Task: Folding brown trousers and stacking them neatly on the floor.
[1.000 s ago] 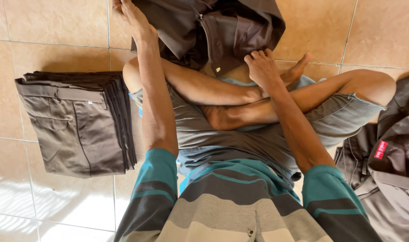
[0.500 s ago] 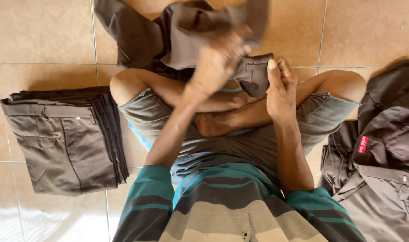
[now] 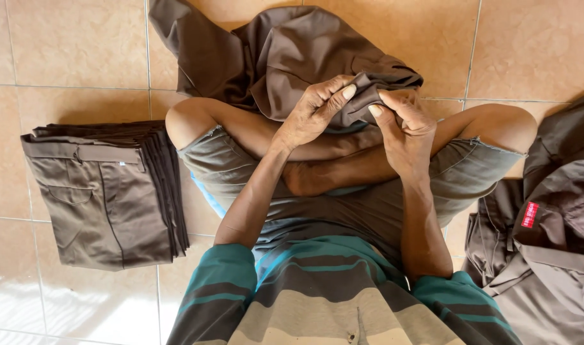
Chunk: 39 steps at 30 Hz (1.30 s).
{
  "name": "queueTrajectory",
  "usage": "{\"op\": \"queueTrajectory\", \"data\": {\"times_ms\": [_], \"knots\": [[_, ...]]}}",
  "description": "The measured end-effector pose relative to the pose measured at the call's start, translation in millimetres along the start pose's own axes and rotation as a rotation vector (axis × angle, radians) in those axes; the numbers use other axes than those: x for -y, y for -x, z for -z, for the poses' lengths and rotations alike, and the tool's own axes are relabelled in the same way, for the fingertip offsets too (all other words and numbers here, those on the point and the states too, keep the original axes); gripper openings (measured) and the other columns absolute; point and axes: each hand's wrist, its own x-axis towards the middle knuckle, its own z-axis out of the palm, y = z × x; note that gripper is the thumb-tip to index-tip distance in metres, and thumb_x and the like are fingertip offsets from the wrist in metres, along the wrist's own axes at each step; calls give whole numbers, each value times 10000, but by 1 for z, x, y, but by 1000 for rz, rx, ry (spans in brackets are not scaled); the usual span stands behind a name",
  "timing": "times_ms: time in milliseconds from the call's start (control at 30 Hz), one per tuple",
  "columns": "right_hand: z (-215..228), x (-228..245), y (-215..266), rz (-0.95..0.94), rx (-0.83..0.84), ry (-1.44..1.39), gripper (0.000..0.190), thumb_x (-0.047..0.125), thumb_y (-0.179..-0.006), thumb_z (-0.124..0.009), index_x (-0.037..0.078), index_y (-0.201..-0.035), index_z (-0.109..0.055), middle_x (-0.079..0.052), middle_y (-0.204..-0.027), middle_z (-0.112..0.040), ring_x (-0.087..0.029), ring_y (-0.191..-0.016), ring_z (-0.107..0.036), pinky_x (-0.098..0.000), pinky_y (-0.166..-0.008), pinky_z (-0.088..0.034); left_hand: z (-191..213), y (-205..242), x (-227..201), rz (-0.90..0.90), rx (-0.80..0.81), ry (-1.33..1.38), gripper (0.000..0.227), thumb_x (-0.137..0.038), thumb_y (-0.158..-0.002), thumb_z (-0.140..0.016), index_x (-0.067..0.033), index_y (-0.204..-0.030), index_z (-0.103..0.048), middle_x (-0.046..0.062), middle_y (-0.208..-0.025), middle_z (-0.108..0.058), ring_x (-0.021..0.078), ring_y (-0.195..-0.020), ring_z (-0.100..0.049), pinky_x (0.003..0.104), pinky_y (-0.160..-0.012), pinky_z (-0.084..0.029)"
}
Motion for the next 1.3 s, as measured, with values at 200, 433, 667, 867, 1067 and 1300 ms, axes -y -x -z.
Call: {"op": "queueTrajectory", "data": {"times_ms": [200,433,667,867,1067,1300], "knots": [[0,-11,-5,29,22,16,197,-82,-991,-746,-136,-1173,-694,-247,-1043,-663,-355,-1082,-682,-469,-877,-539,0,-2,-15,-13,11,4,254,-177,-1129,-472,-40,-1180,-680,46,-875,-583,109,-889,-502,318,-841,-502],[-8,-8,-13,5,76,-6,174,-86,-1016,-724,-137,-1179,-690,-240,-1017,-659,-324,-1027,-697,-457,-855,-570,2,13,21,0,8,151,302,-129,-994,-774,-48,-1269,-678,49,-986,-690,115,-969,-605,334,-919,-543],[-46,29,-7,164,70,500,218,73,-1091,-677,-70,-1254,-656,-204,-1126,-670,-359,-1018,-672,-436,-909,-536,55,8,77,-82,-290,-738,254,-274,-1014,-643,-43,-1075,-556,174,-720,-608,369,-753,-685,476,-555,-505],[-129,-20,34,94,529,359,254,75,-1057,-546,38,-1278,-666,-153,-1183,-683,-272,-999,-691,-376,-925,-547,28,-42,120,299,-331,-1071,524,-626,-966,-412,-207,-1271,-486,99,-710,-749,362,-697,-738,493,-554,-517],[-271,-104,-16,-53,583,284,662,339,-1066,-607,138,-1571,-229,-273,-1577,-290,-365,-1285,-402,-433,-1005,-511,-27,-72,88,134,-105,-614,432,-491,-979,-437,-111,-1184,-410,195,-783,-737,485,-776,-727,556,-616,-535],[-257,-193,-35,-210,780,830,539,368,-1001,-608,164,-1473,-446,-236,-1408,-420,-555,-961,-638,-653,-796,-505,30,-90,54,266,-385,-320,562,-492,-931,-434,-81,-1314,-447,61,-586,-694,219,-449,-725,348,-365,-564]]}}
